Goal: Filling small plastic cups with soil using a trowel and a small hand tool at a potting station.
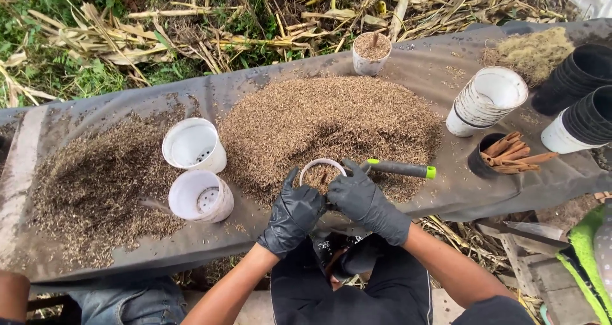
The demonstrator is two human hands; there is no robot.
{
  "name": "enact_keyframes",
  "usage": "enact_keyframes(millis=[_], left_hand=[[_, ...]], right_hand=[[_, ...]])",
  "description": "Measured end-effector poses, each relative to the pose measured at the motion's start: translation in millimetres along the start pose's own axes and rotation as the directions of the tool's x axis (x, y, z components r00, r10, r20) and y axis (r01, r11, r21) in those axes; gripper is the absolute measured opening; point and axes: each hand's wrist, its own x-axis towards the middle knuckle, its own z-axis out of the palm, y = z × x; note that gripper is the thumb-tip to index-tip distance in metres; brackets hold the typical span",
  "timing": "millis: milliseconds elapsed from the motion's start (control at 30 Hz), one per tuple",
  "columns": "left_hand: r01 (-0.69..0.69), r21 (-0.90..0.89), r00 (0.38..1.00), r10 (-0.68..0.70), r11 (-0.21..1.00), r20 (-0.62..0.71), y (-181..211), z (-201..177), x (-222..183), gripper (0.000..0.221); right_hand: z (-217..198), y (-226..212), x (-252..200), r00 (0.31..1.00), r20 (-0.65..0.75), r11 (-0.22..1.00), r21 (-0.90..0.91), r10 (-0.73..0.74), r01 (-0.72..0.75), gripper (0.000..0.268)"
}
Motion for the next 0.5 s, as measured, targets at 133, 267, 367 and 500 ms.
enact_keyframes(millis=[133, 267, 367, 500], left_hand=[[0.058, -0.016, 0.998, -0.058, 0.998, -0.009, 15, -18, 0, 0.036], [0.136, -0.04, 0.99, -0.137, 0.99, -0.018, 25, -36, 6, 0.039], [0.188, -0.057, 0.981, -0.19, 0.98, -0.027, 29, -49, 15, 0.041], [0.242, -0.087, 0.969, -0.245, 0.966, -0.029, 34, -63, 26, 0.044]], right_hand=[[70, 22, -20, 0.954, -0.296, 0.995, 0.067, -0.048, 0.071, 0.031], [48, 36, -22, 0.925, -0.378, 0.996, 0.047, -0.048, 0.07, 0.042], [44, 43, -25, 0.918, -0.392, 0.998, 0.019, -0.051, 0.064, 0.048], [50, 47, -26, 0.971, -0.24, 0.999, -0.027, 0.015, -0.022, 0.053]])
